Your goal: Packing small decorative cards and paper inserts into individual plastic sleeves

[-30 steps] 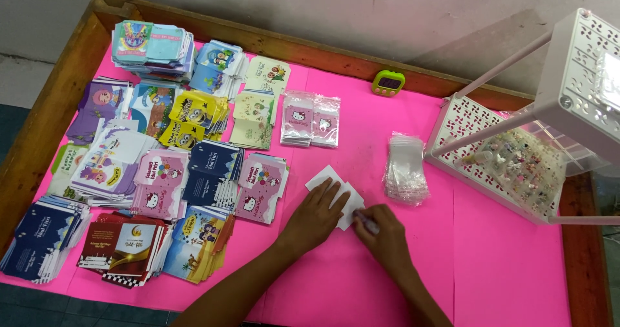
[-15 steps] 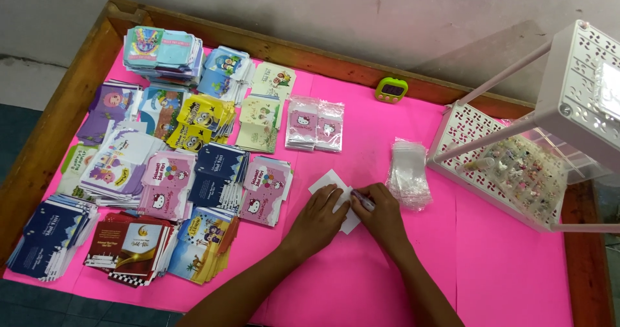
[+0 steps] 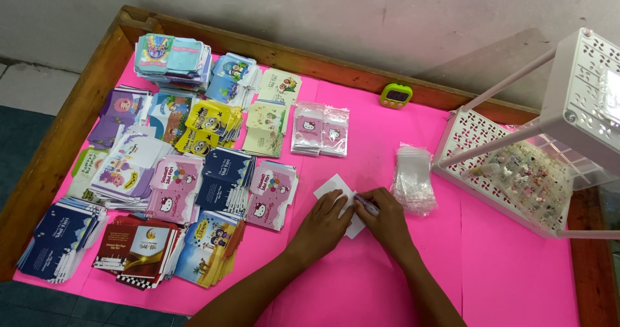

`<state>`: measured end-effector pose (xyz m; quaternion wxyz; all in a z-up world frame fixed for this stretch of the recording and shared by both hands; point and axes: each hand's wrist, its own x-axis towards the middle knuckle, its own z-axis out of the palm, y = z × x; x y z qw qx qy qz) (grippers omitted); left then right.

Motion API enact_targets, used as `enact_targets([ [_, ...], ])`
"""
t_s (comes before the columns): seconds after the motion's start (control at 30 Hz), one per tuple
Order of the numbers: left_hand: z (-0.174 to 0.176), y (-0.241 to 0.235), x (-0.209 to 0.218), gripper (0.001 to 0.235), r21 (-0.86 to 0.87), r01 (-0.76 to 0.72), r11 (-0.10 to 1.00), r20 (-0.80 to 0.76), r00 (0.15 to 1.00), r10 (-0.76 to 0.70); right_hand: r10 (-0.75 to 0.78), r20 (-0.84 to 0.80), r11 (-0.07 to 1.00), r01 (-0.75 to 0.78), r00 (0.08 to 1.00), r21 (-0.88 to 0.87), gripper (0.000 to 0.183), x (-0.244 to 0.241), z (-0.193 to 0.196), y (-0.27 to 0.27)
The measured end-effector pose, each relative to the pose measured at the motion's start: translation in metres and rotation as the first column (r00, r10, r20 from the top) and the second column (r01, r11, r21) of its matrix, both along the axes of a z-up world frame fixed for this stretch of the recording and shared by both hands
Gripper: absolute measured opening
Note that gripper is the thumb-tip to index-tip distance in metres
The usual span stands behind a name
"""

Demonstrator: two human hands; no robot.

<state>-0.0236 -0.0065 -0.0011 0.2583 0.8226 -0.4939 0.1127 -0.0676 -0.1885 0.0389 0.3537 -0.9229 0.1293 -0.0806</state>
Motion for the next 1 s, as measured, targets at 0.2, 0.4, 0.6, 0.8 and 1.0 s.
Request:
enact_targets([
  [0.2,-0.013,-0.002,-0.001,0.031,0.022,-0.006,1.0,0.108,0.994,0.004,-0.008,0.018,0.992,0.01,1.0,-0.127,0.015,-0.048,-0.011,-0.009],
  [0.4,-0.01,-0.005,0.001,0.026,0.0,0.007,1.0,0.059,0.998,-0.007,0.16,0.115,0.986,-0.155,0.98,-0.057,0.016,-0.075,-0.013,0.029],
  [0.6,-0.02,-0.003,0.001,0.028,-0.01,0.035,0.999,0.086,0.996,-0.034,0.184,0.144,0.982,-0.189,0.972,0.022,0.016,-0.066,-0.023,0.002],
  [0.8,-0.02,-0.003,0.0,0.033,0.013,0.047,0.999,0.089,0.995,-0.048,-0.028,0.15,0.978,0.058,0.988,-0.2,0.017,-0.057,-0.022,-0.007],
  [1.0,-0.019,-0.004,0.0,0.044,0.038,0.044,0.998,0.051,0.998,-0.046,0.269,0.127,0.963,-0.267,0.955,-0.031,0.015,-0.073,-0.006,0.022],
])
